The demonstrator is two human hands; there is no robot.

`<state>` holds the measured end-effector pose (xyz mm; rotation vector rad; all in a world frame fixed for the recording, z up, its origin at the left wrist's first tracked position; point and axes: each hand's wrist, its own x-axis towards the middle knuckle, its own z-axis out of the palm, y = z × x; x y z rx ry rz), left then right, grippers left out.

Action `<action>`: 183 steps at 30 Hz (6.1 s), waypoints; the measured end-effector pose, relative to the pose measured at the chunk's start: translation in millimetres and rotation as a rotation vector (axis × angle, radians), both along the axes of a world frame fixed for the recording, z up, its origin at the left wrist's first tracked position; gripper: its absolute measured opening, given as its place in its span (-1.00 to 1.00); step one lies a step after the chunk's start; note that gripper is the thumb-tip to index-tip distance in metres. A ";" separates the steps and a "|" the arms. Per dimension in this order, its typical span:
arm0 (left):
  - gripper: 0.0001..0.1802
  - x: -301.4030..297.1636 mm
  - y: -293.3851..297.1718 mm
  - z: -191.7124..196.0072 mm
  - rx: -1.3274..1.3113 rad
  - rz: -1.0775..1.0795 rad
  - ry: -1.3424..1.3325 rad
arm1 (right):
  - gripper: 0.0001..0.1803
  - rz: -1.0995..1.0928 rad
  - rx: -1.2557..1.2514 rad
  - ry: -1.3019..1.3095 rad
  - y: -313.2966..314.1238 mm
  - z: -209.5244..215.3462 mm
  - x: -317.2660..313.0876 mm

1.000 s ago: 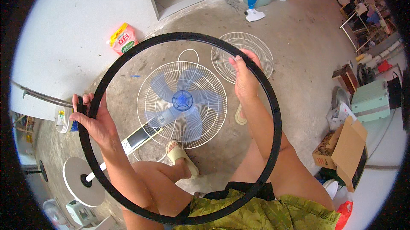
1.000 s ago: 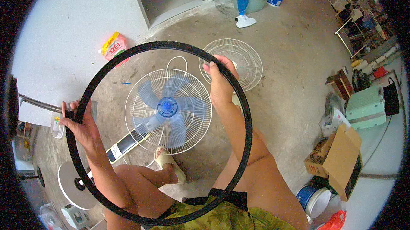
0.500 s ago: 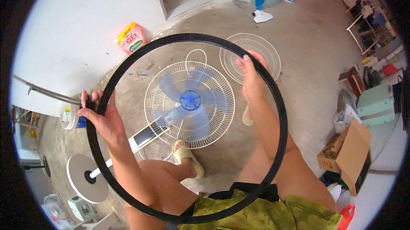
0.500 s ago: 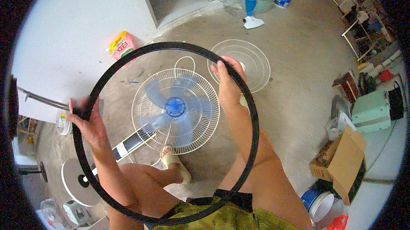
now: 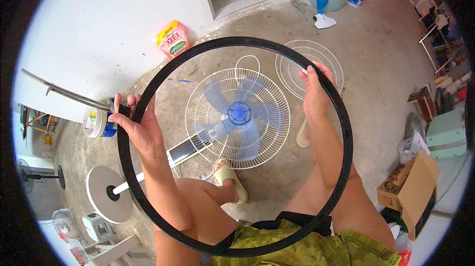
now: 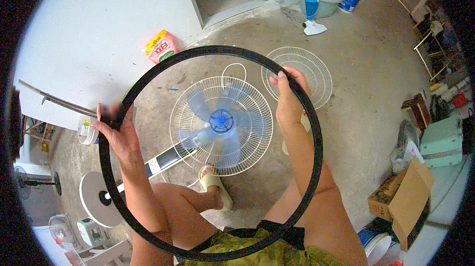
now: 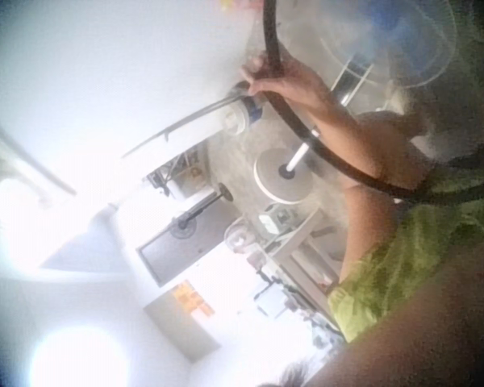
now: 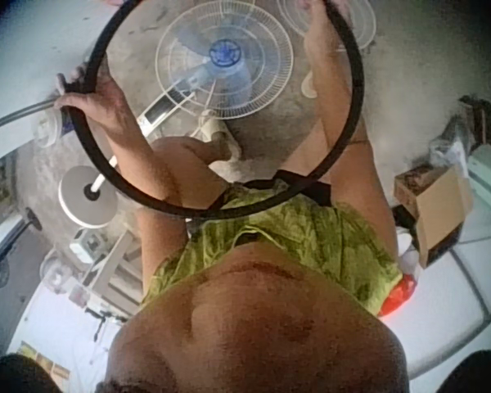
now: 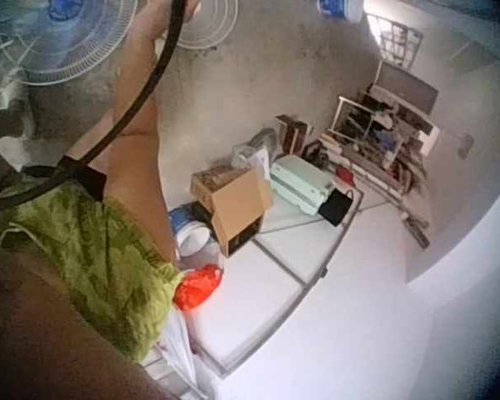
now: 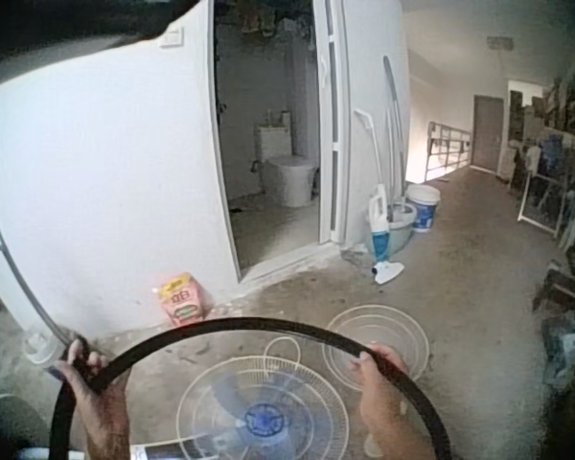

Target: The person assembles a standing fan by attaching the front protective cage to the fan head. They align the cage with the fan blades and secure it by twisting the locking ring into place.

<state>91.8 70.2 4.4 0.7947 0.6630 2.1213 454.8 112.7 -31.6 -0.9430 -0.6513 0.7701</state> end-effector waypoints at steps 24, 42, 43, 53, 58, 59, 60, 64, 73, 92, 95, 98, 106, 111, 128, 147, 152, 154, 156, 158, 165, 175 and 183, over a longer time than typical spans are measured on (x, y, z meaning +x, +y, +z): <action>-0.18 6.9 4.5 4.1 -0.111 0.056 0.002 | -0.78 0.017 -0.043 -0.126 -2.4 0.8 -3.7; -0.17 2.1 6.1 0.6 -0.090 0.007 -0.003 | -0.80 0.037 -0.021 -0.119 -2.4 -0.9 -0.4; -0.16 4.2 6.8 0.8 -0.082 -0.006 -0.010 | -0.80 0.037 -0.019 -0.116 -2.5 -0.9 0.6; -0.30 -12.9 4.0 -13.5 -0.072 0.010 -0.015 | -0.77 0.084 -0.133 -0.269 -10.0 8.3 -7.1; -0.44 -7.6 9.1 -7.0 0.039 -0.169 -0.230 | -0.73 -0.030 -0.052 -0.210 -3.6 -7.7 2.4; -0.42 -10.3 6.7 -4.9 0.055 -0.176 -0.255 | -0.73 -0.014 -0.056 -0.203 -2.4 -14.9 0.8; -0.40 -8.7 3.4 -1.0 0.048 -0.152 -0.297 | -0.72 -0.016 -0.056 -0.214 -2.9 -16.0 -1.8; -0.42 -5.4 -3.8 0.9 0.067 -0.143 -0.367 | -0.73 -0.002 -0.054 -0.288 -6.1 -12.7 -7.5; -0.35 -1.1 -2.5 4.4 0.070 -0.151 -0.396 | -0.73 -0.003 -0.039 -0.323 -6.6 -9.2 -8.6; -0.71 -4.8 3.5 -3.5 0.023 -0.138 -0.292 | -0.73 -0.005 -0.141 -0.420 -9.6 -1.1 -9.0; -0.72 -5.1 3.7 -5.1 0.031 -0.150 -0.292 | -0.73 0.002 -0.118 -0.413 -9.3 -0.5 -7.1; -0.71 -7.3 4.0 -6.2 0.040 -0.158 -0.286 | -0.73 -0.010 -0.157 -0.404 -12.8 5.3 -12.4; -0.67 -8.0 3.8 -7.8 -0.031 -0.209 -0.219 | -0.74 -0.013 -0.120 -0.361 -11.5 -0.5 -8.2; -0.64 -20.6 4.9 -15.5 -0.047 -0.206 -0.196 | -0.68 -0.027 -0.215 -0.446 -15.8 6.7 -8.8; -0.54 5.8 9.1 3.4 0.073 -0.275 -0.078 | -0.74 0.099 -0.001 0.189 8.9 -14.5 6.8; -0.44 -13.3 6.7 7.3 -0.052 0.017 -0.001 | -0.59 0.702 0.042 -0.027 6.6 -8.4 25.6; -0.42 -21.1 2.8 7.4 -0.082 0.075 0.054 | -0.51 1.007 -0.100 -0.091 6.4 13.2 49.6; -0.41 -19.6 -1.5 9.2 -0.100 0.091 0.098 | -0.48 1.052 -0.207 0.064 4.0 13.0 33.8; -0.41 -15.5 -2.9 12.6 -0.119 0.111 0.144 | -0.48 1.007 -0.354 -0.056 5.5 7.1 24.0; -0.36 -8.9 -5.8 12.6 -0.130 0.168 0.397 | -0.52 0.887 -0.351 -0.232 6.7 -11.2 23.9; -0.27 16.7 -25.3 22.2 -0.242 0.208 0.884 | -0.58 0.634 -0.397 -0.335 12.8 -24.8 32.7; -0.49 -8.0 -39.4 19.6 -0.259 -0.196 0.828 | -0.64 0.574 -0.498 -0.484 13.5 -28.3 54.5; -0.39 -6.8 -53.6 38.0 -0.569 -0.500 0.874 | -0.67 0.520 -0.494 -0.537 17.5 -43.1 61.9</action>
